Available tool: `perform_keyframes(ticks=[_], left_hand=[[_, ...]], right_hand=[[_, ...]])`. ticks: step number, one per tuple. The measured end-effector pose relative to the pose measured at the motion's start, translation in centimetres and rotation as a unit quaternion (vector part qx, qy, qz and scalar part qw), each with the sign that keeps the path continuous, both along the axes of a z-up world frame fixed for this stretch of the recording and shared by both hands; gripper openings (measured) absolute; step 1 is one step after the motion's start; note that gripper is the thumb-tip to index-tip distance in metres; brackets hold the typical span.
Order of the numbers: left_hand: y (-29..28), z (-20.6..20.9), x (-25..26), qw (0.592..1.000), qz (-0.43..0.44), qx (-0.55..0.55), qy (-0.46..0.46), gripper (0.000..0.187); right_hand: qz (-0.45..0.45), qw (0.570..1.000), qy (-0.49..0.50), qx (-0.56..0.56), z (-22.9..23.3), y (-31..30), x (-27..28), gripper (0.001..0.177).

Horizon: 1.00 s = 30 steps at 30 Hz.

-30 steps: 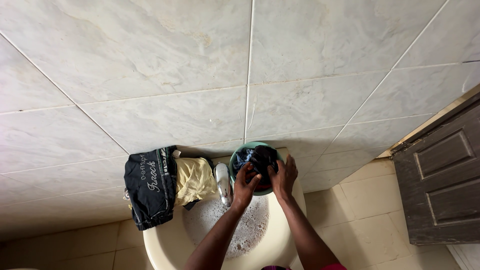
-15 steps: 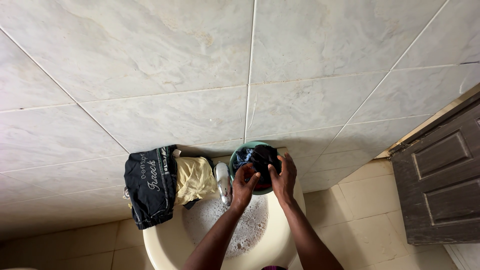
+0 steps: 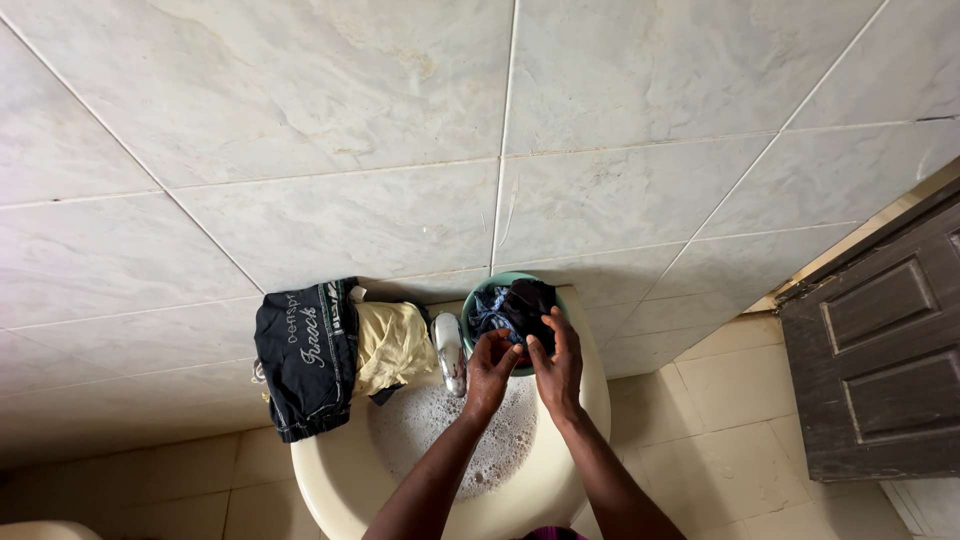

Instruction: Manually washing clothing items in a bathroom sink and bathtub.

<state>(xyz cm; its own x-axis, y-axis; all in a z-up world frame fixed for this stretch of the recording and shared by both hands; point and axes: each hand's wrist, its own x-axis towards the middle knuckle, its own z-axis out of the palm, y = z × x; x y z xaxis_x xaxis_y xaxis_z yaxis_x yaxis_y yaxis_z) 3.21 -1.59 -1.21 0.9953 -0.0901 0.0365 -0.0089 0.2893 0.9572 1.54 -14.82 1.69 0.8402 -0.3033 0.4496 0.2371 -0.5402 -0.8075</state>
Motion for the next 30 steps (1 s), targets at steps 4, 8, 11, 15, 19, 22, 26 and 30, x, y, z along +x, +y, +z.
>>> perform_keyframes(ticks=[4,8,11,15,19,22,26,30], left_hand=[[0.5,1.3,-1.1,0.998,0.013,0.056,0.006,0.045],[1.2,1.7,-2.1,0.998,0.019,0.059,0.000,0.044],[1.7,2.1,-3.0,0.996,0.027,0.080,0.001,0.044],[2.3,2.4,-4.2,0.998,0.031,0.059,-0.010,0.046],[3.3,3.7,-5.8,0.996,0.038,0.079,0.007,0.045],[4.0,3.6,-6.6,0.994,0.046,0.097,0.008,0.043],[5.3,3.5,-8.1,0.994,0.050,0.092,0.024,0.035],[6.5,1.8,-8.8,0.996,0.064,0.057,0.022,0.029]], right_hand=[[0.010,0.999,0.034,0.036,1.5,1.2,-1.6,0.051],[0.025,0.999,0.011,0.032,1.7,1.8,-2.9,0.049],[0.023,0.999,0.009,0.023,2.0,2.4,-3.9,0.050],[0.029,0.998,0.031,0.055,3.5,3.6,-5.8,0.045],[0.059,0.995,-0.009,0.074,2.1,4.3,-6.7,0.035],[0.061,0.995,0.017,0.074,2.0,5.1,-7.5,0.028],[0.075,0.992,0.039,0.098,1.5,6.3,-8.7,0.026],[0.094,0.986,0.073,0.117,1.1,7.7,-9.7,0.024]])
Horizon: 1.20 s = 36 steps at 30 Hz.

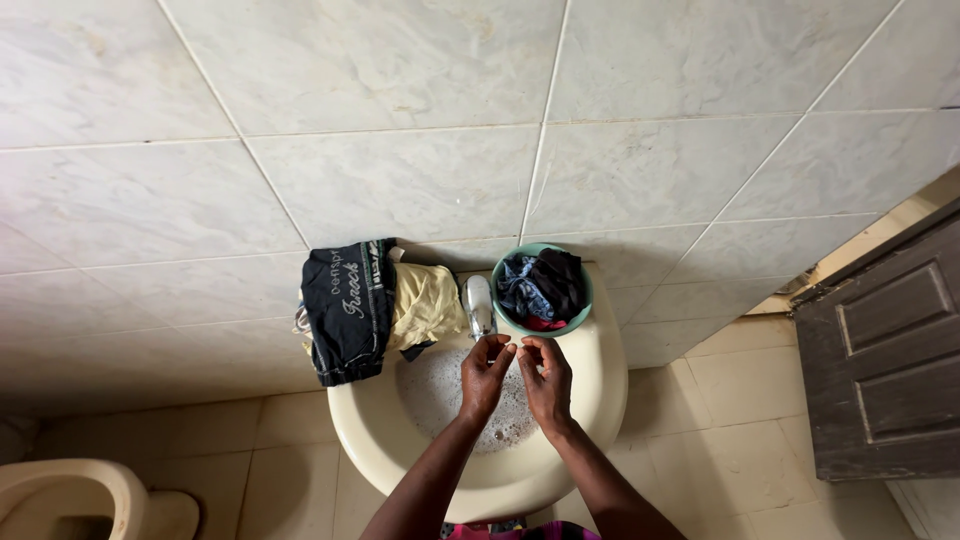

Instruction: Manually washing clothing items in a bathroom sink and bathtub.

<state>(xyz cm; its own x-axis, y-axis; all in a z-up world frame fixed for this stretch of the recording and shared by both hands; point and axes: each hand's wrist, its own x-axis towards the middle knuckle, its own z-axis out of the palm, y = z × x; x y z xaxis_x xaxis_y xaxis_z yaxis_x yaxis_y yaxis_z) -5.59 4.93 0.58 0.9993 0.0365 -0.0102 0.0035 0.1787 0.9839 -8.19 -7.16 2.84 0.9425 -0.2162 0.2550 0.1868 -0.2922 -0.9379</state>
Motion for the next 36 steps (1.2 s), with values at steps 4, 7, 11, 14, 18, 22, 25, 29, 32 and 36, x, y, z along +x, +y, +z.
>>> perform_keyframes(ticks=[4,7,11,14,18,22,25,29,32,36], left_hand=[[1.3,-0.8,-0.8,1.000,0.009,-0.002,0.008,0.027],[2.2,-1.7,-1.3,1.000,0.019,-0.006,-0.006,0.024],[3.3,-1.8,-2.0,0.999,0.026,-0.018,0.009,0.024],[4.2,-0.9,-2.6,0.999,0.036,0.021,0.016,0.026],[5.2,-1.2,-3.0,0.995,0.063,0.079,0.013,0.030],[6.3,-0.2,-3.7,0.992,0.067,0.100,0.041,0.033],[7.1,-0.9,-3.8,0.989,0.086,0.120,0.014,0.035],[8.1,-1.8,-4.0,0.987,0.101,0.122,0.007,0.036],[8.7,-2.2,-4.1,0.986,0.111,0.126,0.014,0.037],[9.3,-2.3,-4.1,0.983,0.124,0.130,0.027,0.038]], right_hand=[[0.009,1.000,0.007,0.000,-0.3,1.4,-0.7,0.022],[0.018,1.000,-0.008,-0.018,-0.5,2.3,-1.2,0.021],[0.034,0.999,-0.011,-0.017,-0.8,3.3,-1.6,0.021],[0.042,0.999,-0.007,-0.015,-0.8,4.0,-1.8,0.021],[0.047,0.998,0.007,-0.027,0.1,5.1,-2.4,0.022],[0.051,0.998,0.027,-0.040,0.0,6.0,-2.4,0.025],[0.050,0.997,0.026,-0.045,-0.6,6.7,-2.4,0.026],[0.056,0.996,0.001,-0.074,-1.2,7.6,-2.1,0.026],[0.056,0.995,0.020,-0.080,-1.6,8.2,-2.0,0.026],[0.064,0.995,0.011,-0.082,-2.2,8.6,-1.6,0.026]])
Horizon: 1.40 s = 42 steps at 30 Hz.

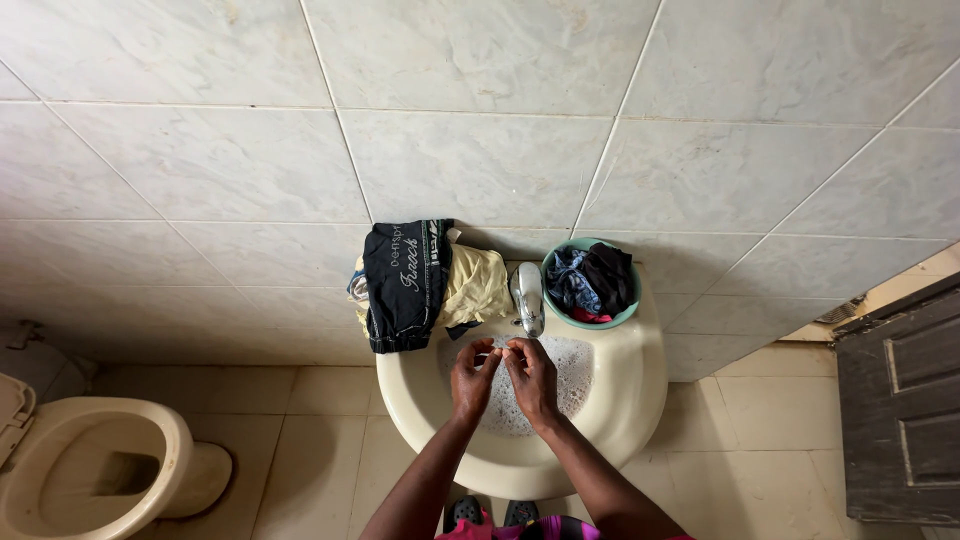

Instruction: Manually washing clothing items in a bathroom sink and bathtub.

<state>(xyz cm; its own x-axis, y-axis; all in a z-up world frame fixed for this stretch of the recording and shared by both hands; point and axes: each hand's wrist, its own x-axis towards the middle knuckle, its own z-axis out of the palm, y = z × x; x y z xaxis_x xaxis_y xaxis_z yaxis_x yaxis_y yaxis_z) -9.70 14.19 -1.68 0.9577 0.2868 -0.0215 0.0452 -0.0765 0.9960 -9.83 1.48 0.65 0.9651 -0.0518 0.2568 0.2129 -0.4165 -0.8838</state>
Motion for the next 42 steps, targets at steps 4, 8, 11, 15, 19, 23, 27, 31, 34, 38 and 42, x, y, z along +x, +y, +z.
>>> perform_keyframes(ticks=[4,8,11,15,19,23,27,31,34,38,42], left_hand=[[0.3,0.5,-0.1,1.000,0.007,-0.005,0.013,0.039],[0.5,-0.1,0.0,1.000,0.006,-0.017,-0.004,0.040],[0.8,0.3,0.0,1.000,0.010,-0.016,0.003,0.040],[1.4,0.6,-0.1,1.000,0.015,-0.004,0.000,0.039],[1.8,0.2,0.1,1.000,0.018,-0.012,-0.004,0.037],[2.0,0.7,0.2,0.999,0.025,-0.030,0.021,0.036],[2.0,0.8,0.3,0.999,0.024,-0.040,0.022,0.036],[2.1,0.1,0.7,0.999,0.039,-0.020,0.017,0.037],[2.2,-0.7,1.1,0.998,0.049,-0.024,-0.015,0.037],[2.5,-0.8,1.1,0.999,0.042,-0.031,-0.001,0.037],[2.7,-0.7,1.0,0.999,0.040,-0.009,0.026,0.038]], right_hand=[[0.003,1.000,0.009,0.016,-0.1,0.6,0.2,0.025],[0.010,1.000,0.009,0.018,0.0,0.9,0.4,0.026],[0.013,1.000,-0.013,-0.004,-0.2,1.3,0.7,0.027],[0.019,1.000,-0.007,-0.001,0.0,1.7,0.8,0.028],[0.025,1.000,-0.015,0.004,-0.1,2.3,1.1,0.030],[0.045,0.999,0.007,0.025,0.2,2.6,1.3,0.031],[0.048,0.999,0.020,0.010,0.0,2.7,1.9,0.033],[0.054,0.998,0.034,-0.019,0.3,3.0,2.1,0.034],[0.070,0.997,0.038,0.015,0.4,3.2,2.3,0.036],[0.080,0.996,0.029,-0.003,0.1,3.4,2.5,0.039],[0.096,0.995,0.011,0.007,-1.2,3.4,2.8,0.040]])
